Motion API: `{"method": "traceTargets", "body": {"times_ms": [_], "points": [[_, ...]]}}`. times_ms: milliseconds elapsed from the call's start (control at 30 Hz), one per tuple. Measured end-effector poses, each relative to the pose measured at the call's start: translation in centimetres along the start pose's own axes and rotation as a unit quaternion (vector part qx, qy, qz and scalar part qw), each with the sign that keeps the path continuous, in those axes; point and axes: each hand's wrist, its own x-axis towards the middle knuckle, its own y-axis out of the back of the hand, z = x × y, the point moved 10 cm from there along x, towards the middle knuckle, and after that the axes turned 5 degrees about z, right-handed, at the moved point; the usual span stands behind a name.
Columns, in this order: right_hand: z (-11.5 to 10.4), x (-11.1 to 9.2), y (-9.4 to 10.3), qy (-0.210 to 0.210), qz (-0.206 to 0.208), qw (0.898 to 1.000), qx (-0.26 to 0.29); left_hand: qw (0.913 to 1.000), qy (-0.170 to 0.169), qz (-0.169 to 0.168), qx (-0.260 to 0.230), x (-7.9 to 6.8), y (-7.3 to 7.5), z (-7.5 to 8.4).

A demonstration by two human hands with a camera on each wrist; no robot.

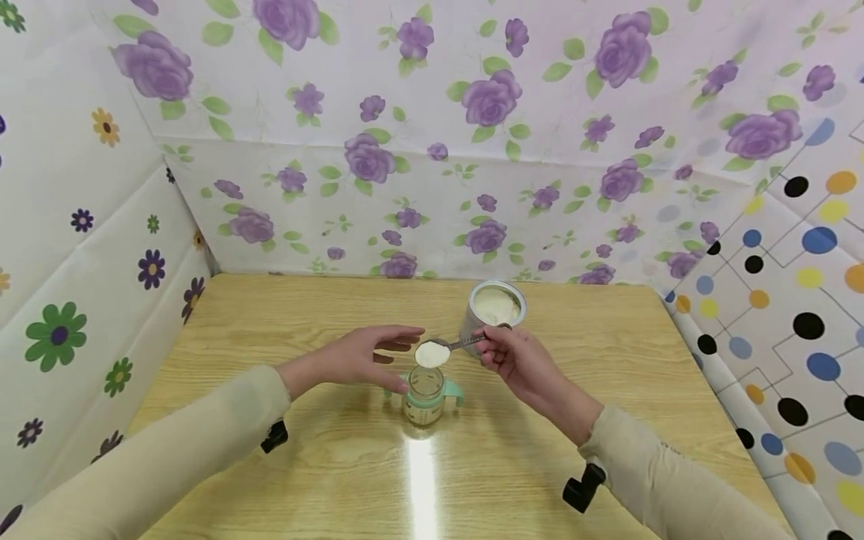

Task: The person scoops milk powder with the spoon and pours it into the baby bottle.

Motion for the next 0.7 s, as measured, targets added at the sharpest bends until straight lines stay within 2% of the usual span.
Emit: {"method": "traceTargets", "body": {"times_ms": [433, 700], "points": [[0.8, -0.2, 0.3, 0.001, -0.007, 0.999, -0.043, 0.9995, -0.015, 0.028, 0.005, 0.0, -2.2, -1.5], [1.0, -0.2, 0.2, 0.001, -0.020, 0.998, -0.059, 0.9985, -0.018, 0.050, 0.011, 0.0, -2.8, -2.0]]}}
